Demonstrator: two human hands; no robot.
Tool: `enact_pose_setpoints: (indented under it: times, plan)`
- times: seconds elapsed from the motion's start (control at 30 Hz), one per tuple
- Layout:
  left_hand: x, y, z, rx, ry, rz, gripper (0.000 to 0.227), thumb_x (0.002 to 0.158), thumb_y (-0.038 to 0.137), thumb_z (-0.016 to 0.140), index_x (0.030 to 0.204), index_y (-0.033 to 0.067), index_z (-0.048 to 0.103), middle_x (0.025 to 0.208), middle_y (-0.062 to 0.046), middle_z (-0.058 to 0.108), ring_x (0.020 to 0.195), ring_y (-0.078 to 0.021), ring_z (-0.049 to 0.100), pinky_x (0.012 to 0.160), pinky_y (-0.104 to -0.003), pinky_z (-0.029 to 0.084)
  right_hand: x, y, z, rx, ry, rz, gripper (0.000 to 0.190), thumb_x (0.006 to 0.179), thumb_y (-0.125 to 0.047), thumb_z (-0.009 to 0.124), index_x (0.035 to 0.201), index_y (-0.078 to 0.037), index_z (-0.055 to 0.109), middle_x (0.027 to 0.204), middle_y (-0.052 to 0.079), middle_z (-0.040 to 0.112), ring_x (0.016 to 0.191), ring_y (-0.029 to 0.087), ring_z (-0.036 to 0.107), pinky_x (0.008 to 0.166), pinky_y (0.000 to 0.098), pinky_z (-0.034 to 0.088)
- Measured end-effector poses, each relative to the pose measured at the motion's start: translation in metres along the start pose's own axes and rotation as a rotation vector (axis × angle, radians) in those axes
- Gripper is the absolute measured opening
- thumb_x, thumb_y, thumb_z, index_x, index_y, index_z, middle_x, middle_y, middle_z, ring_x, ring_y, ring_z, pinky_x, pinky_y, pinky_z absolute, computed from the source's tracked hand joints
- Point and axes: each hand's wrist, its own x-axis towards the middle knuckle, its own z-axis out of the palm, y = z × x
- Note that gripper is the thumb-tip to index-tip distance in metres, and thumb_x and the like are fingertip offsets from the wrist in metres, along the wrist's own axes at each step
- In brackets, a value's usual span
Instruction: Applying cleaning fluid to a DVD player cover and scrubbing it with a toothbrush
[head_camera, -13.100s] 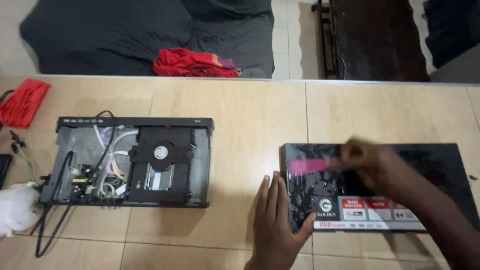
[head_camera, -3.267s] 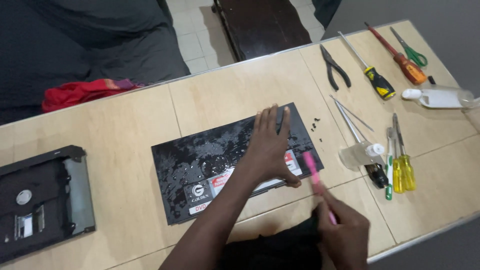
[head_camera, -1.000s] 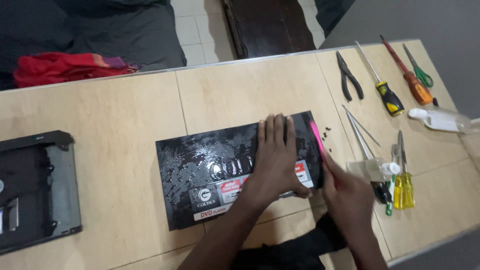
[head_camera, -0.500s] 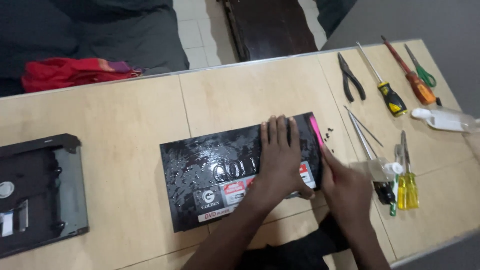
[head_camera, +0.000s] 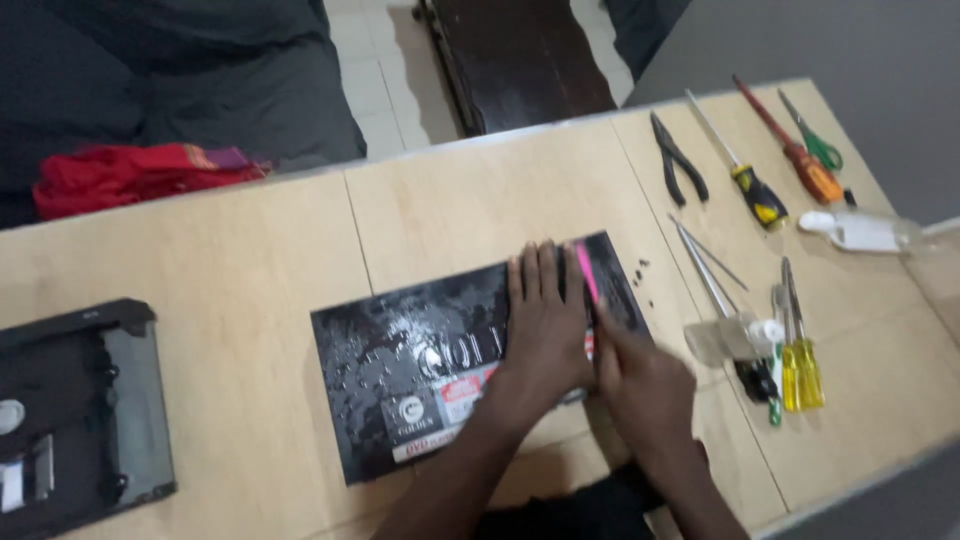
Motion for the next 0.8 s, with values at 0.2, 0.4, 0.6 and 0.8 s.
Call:
enact_pose_setpoints:
  times: [0.2, 0.4, 0.6, 0.8]
  plan:
    - [-0.028, -0.002, -0.05, 0.023, 0.065, 0.057, 0.184, 0.034, 0.089, 0.096, 0.158, -0.0129, 0.007, 0.165, -0.038, 0.01, 0.156, -0.0536, 0.006, 0.126, -0.064, 0.001, -0.027, 0.003, -0.008, 0.009, 0.12, 0.069, 0.041, 0.093, -0.023, 0.07, 0.133, -0.034, 0.075, 0.075, 0.008, 0.074, 0.058, 0.022, 0.063, 0.056, 0.0382, 0.043]
    - [-0.077, -0.075, -0.12, -0.13, -0.081, -0.391, 0.141, 0.06, 0.072, 0.1, 0.165, 0.0248, 0.018, 0.17, -0.016, -0.004, 0.15, -0.0448, -0.017, 0.107, -0.065, -0.027, -0.024, 0.005, -0.004, 0.16, 0.214, -0.122, 0.035, 0.092, -0.019, 0.073, 0.127, -0.025, 0.077, 0.063, -0.001, 0.063, 0.053, 0.013, 0.049, 0.053, 0.0321, 0.043]
    - [-0.095, -0.134, -0.14, -0.606, 0.414, -0.721, 0.062, 0.101, 0.048, 0.046, 0.145, 0.0059, 0.055, 0.139, -0.01, 0.062, 0.133, -0.0235, 0.057, 0.105, -0.038, 0.049, -0.025, -0.021, -0.012, 0.322, -0.013, 0.036, 0.039, 0.092, -0.012, 0.071, 0.129, -0.025, 0.073, 0.07, 0.0, 0.075, 0.049, 0.01, 0.052, 0.042, 0.0256, 0.045]
    - [-0.093, -0.16, -0.134, -0.508, 0.305, -0.627, 0.051, 0.108, 0.039, 0.028, 0.096, 0.0138, 0.071, 0.098, -0.004, 0.071, 0.102, -0.0234, 0.058, 0.089, -0.039, 0.044, -0.006, -0.027, -0.004, 0.177, 0.13, 0.091, 0.034, 0.095, -0.019, 0.065, 0.127, -0.024, 0.077, 0.071, 0.005, 0.075, 0.055, 0.018, 0.057, 0.051, 0.0373, 0.042]
